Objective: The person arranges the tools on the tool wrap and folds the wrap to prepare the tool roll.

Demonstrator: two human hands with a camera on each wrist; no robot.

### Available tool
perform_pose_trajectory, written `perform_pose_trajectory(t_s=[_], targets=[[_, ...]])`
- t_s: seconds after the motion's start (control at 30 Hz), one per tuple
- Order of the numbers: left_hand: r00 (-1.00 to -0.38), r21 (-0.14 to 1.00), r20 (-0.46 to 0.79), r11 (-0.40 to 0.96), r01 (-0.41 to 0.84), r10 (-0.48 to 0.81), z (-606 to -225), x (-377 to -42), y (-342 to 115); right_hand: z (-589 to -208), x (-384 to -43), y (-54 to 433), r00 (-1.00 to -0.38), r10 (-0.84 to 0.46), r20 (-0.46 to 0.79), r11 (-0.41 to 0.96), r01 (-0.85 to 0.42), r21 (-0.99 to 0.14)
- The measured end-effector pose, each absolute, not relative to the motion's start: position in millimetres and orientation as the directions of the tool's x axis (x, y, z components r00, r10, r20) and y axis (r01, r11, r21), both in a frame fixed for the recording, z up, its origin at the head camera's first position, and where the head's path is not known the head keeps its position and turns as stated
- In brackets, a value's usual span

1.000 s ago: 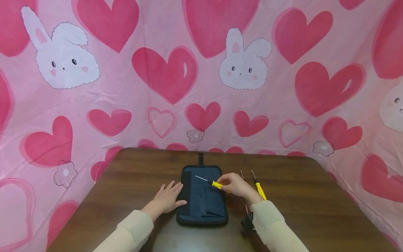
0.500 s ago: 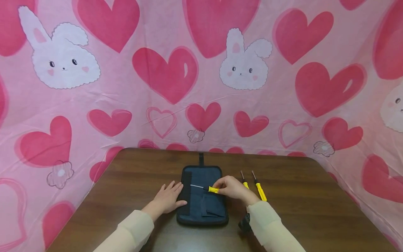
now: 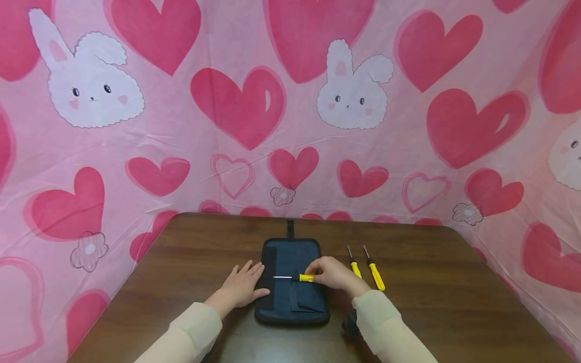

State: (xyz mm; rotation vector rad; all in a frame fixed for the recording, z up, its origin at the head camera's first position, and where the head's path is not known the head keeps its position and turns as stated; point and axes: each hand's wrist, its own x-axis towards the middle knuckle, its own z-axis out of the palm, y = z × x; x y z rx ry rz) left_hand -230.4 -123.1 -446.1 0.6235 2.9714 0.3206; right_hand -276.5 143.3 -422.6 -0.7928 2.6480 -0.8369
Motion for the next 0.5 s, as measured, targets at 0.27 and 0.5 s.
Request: perform_pose_trajectory(t_s=[0.27,0.5], targets=[[-0.914,0.22,-0.05,0.898,0.382,0.401,-446.2,-230.3,-122.7,-421.7,-276.2,144.7,-0.801,-0.595,-0.07,0.684,-0.458,-0.568],[-0.915,0.23,-0.046,0.895,0.382,0.402,-444.8,-229.8,-122.6,-419.6,-274.1,145.9,-0.81,-0.582,-0.079,0.706,-0.454,-0.544]])
